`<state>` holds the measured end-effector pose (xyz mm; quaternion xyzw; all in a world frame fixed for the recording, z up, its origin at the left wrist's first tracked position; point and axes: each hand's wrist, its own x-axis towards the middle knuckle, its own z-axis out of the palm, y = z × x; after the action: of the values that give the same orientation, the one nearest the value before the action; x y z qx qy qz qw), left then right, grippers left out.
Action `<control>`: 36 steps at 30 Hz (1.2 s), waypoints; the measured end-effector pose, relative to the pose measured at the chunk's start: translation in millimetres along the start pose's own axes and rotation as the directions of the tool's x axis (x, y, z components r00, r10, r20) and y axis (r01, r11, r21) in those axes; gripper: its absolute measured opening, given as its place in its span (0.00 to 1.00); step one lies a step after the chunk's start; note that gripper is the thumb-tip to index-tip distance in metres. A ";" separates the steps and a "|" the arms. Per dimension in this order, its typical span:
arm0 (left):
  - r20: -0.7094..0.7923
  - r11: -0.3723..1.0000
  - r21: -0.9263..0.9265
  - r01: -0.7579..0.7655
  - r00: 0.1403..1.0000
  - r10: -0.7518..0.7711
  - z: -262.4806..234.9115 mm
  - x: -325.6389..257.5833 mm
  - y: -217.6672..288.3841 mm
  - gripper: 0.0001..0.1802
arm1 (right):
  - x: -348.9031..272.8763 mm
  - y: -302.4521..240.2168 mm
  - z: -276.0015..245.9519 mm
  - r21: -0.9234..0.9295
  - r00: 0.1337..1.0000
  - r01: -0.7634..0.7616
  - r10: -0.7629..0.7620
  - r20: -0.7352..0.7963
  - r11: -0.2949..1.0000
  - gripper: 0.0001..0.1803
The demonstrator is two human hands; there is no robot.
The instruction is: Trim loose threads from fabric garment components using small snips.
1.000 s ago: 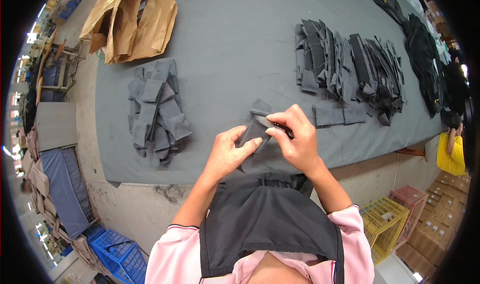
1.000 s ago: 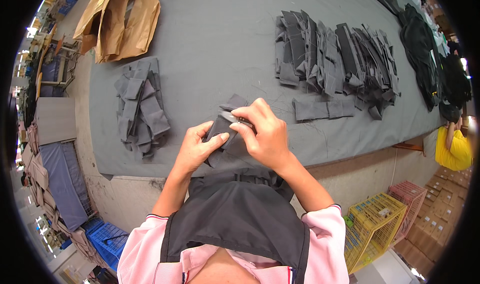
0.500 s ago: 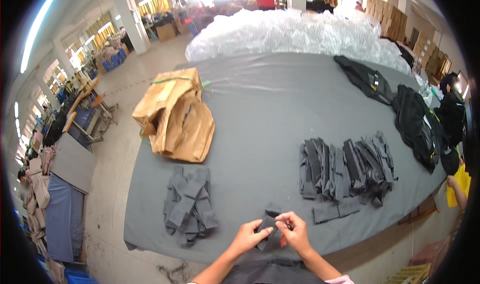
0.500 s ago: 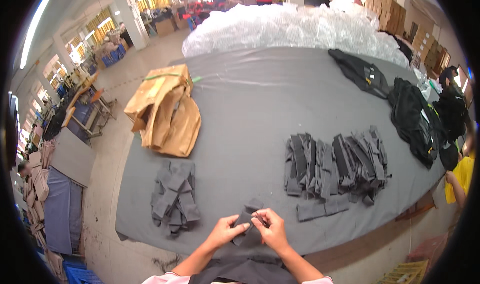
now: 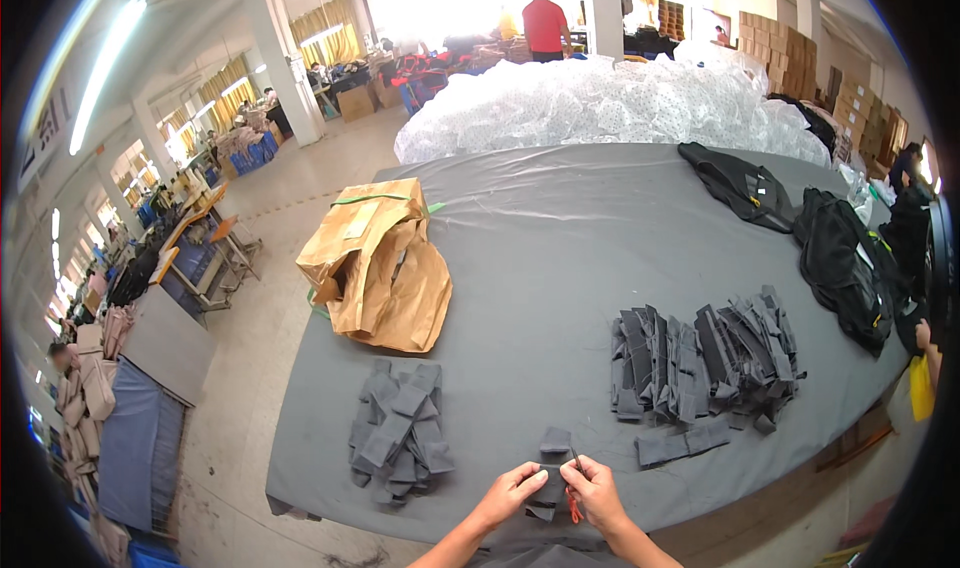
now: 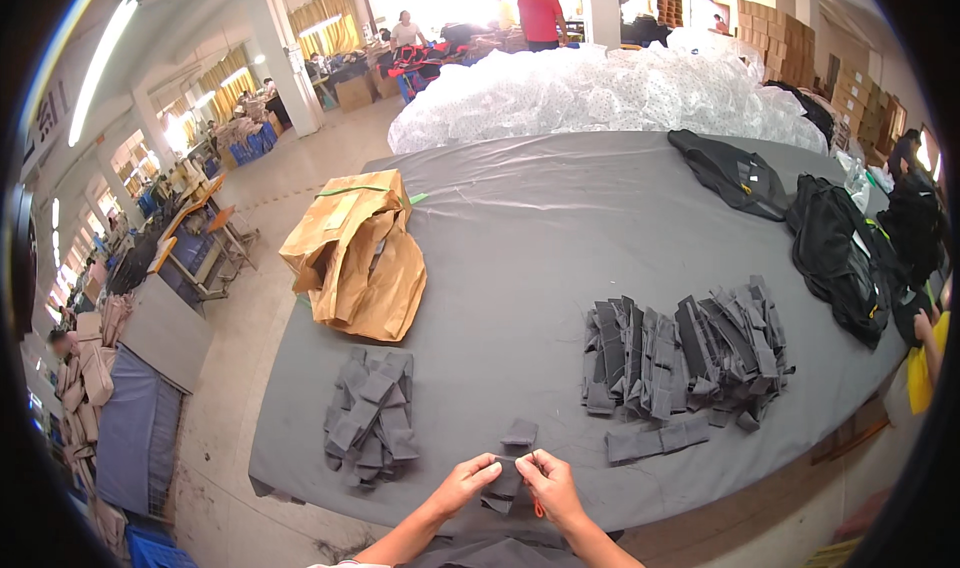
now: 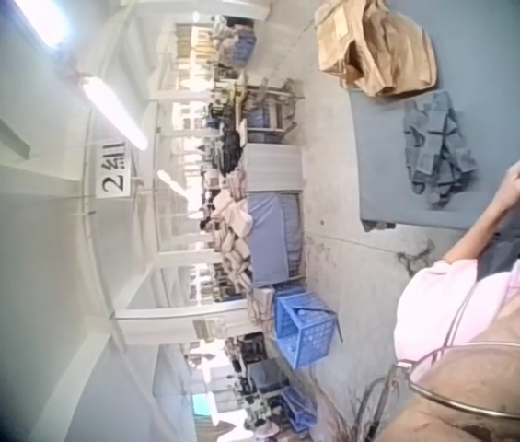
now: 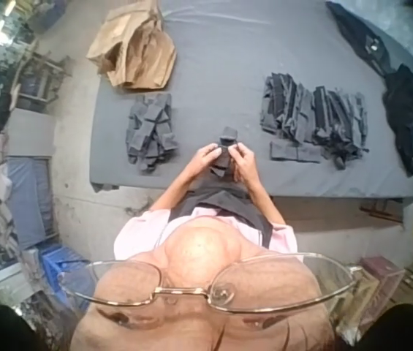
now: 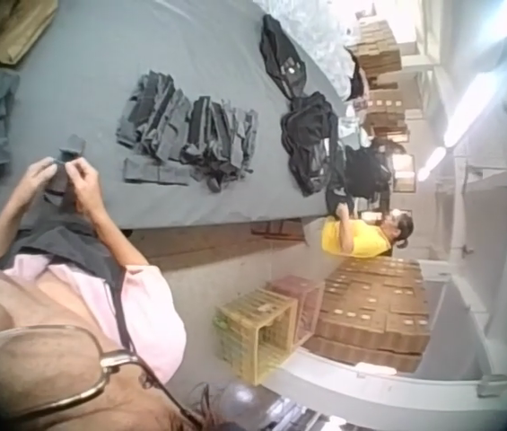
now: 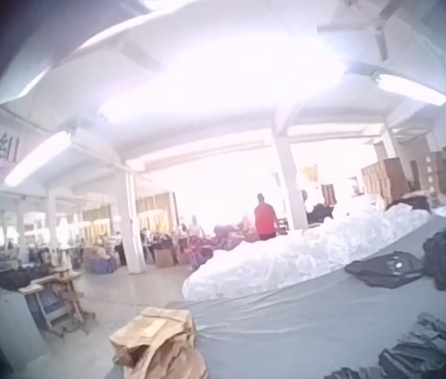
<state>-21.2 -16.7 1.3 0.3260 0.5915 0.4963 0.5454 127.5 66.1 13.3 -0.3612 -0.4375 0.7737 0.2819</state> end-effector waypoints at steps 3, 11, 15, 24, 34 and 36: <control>0.028 1.000 -0.006 -0.020 0.999 0.020 -0.7 1.9 -5.3 0.17 | -0.7 3.7 -5.2 0.014 0.999 -0.033 0.033 0.011 0.999 0.08; 0.021 0.999 -0.001 0.044 0.999 -0.044 6.9 5.9 -9.3 0.17 | -1.5 8.0 -14.8 0.074 0.993 -0.112 0.109 0.050 0.991 0.08; -0.025 0.993 -0.004 0.121 0.992 -0.121 11.4 7.0 -14.4 0.19 | -0.8 11.2 -16.3 0.074 0.992 -0.119 0.116 0.045 0.990 0.08; 0.026 0.981 0.036 0.191 0.981 -0.192 7.9 12.2 -32.3 0.20 | 0.5 18.3 -23.1 0.061 0.988 -0.152 0.151 0.015 0.987 0.08; 0.086 0.955 -0.166 0.247 0.968 -0.235 16.1 11.3 -32.3 0.18 | 2.0 20.6 -28.0 0.097 0.986 -0.169 0.168 0.022 0.981 0.07; 0.074 0.954 -0.174 0.242 0.970 -0.232 19.6 11.2 -26.5 0.18 | 2.1 21.5 -28.0 0.108 0.985 -0.172 0.171 0.017 0.979 0.07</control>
<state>-0.2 -9.7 -25.6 0.2144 0.5639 0.4704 0.6441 146.2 71.0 -16.2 -0.3785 -0.3629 0.8193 0.2319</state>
